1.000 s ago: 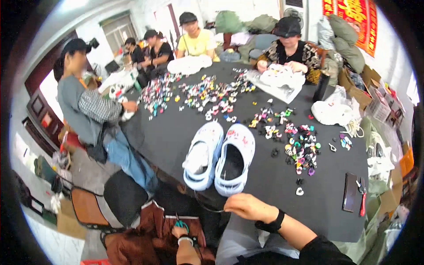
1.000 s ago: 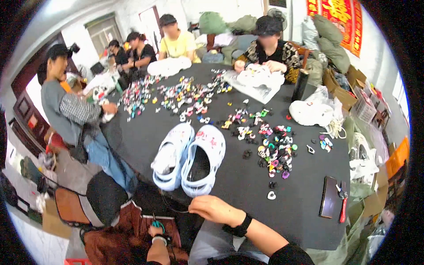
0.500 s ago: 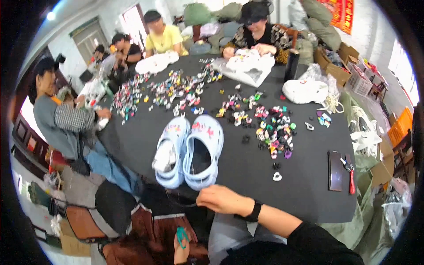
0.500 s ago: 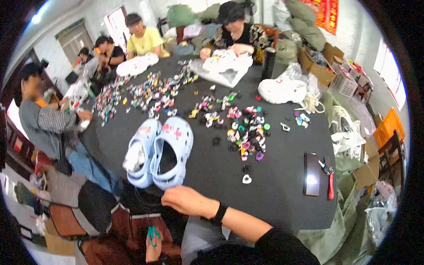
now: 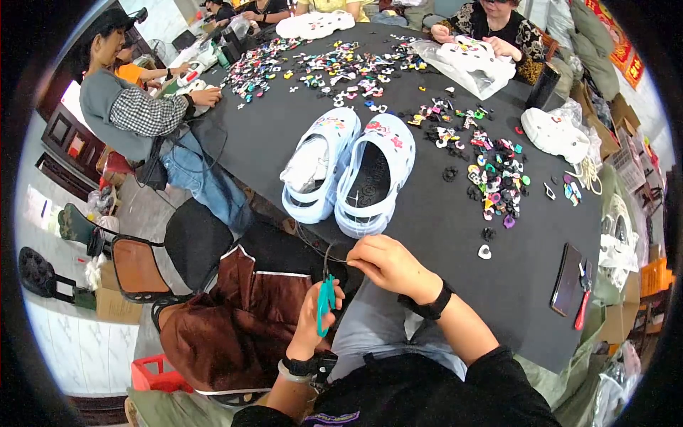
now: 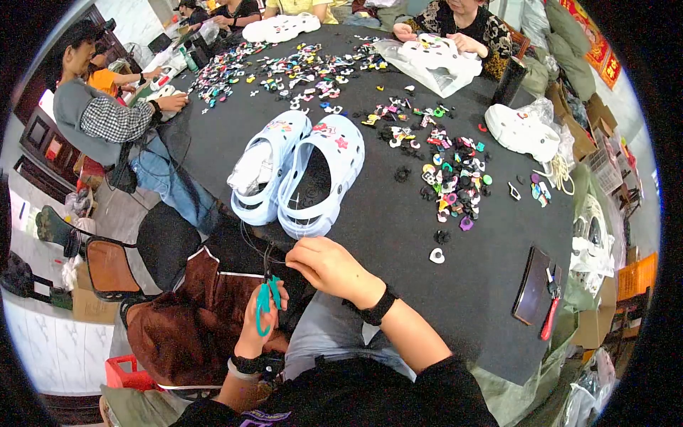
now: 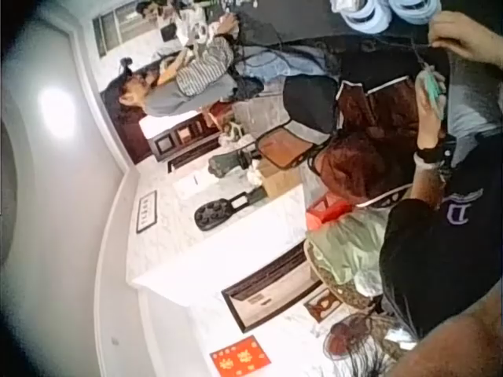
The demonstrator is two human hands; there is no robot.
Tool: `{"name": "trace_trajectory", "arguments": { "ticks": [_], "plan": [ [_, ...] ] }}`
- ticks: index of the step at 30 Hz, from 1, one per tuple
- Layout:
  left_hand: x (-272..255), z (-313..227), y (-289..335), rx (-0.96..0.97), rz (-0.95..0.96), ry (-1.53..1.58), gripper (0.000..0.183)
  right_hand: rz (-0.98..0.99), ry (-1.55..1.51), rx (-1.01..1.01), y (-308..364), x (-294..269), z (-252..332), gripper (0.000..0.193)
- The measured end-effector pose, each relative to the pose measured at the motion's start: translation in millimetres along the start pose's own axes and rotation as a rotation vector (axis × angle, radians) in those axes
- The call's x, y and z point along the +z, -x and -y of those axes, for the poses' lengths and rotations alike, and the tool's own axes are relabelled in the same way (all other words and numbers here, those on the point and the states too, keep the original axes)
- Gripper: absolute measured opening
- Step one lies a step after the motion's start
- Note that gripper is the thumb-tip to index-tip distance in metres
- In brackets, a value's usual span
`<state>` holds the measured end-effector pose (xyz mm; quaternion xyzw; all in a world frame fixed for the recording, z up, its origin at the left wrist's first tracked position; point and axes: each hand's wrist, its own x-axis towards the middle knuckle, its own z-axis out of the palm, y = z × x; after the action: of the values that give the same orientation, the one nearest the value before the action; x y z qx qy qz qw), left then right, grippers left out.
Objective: Attaching decorative charms to the holes of foam clogs.
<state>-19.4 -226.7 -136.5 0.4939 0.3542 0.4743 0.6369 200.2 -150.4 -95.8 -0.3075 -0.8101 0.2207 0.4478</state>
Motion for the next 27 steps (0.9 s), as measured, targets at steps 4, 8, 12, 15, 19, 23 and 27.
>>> {"name": "trace_trajectory", "arguments": {
  "ticks": [4, 8, 12, 15, 19, 23, 27],
  "plan": [
    [3, -1, -6, -0.101, -0.131, 0.035, 0.051, 0.031, -0.002, -0.003, 1, 1, -2, 0.011],
    [-17, 12, -2, -0.05, -0.286, 0.086, 0.04, 0.07, 0.03, 0.004, 3, -3, 5, 0.01],
    [-81, 58, 8, -0.158, -0.634, -0.103, 0.038, 0.221, -0.031, -0.131, 22, -3, 40, 0.01],
    [-150, 120, 16, -0.145, -0.86, -0.43, 0.042, 0.496, -0.204, -0.116, 47, 9, 75, 0.012],
    [-241, 204, 23, -0.211, -0.621, -1.053, 0.028, 0.689, -0.771, -0.151, 66, 42, 97, 0.009],
    [-273, 260, 24, -0.358, -0.752, -0.703, 0.034, 0.639, -0.911, -0.019, 63, 65, 92, 0.013],
    [-272, 249, 10, -0.676, -0.263, -1.67, 0.033, 0.588, -0.794, -0.006, 66, 59, 85, 0.017]
  ]
}}
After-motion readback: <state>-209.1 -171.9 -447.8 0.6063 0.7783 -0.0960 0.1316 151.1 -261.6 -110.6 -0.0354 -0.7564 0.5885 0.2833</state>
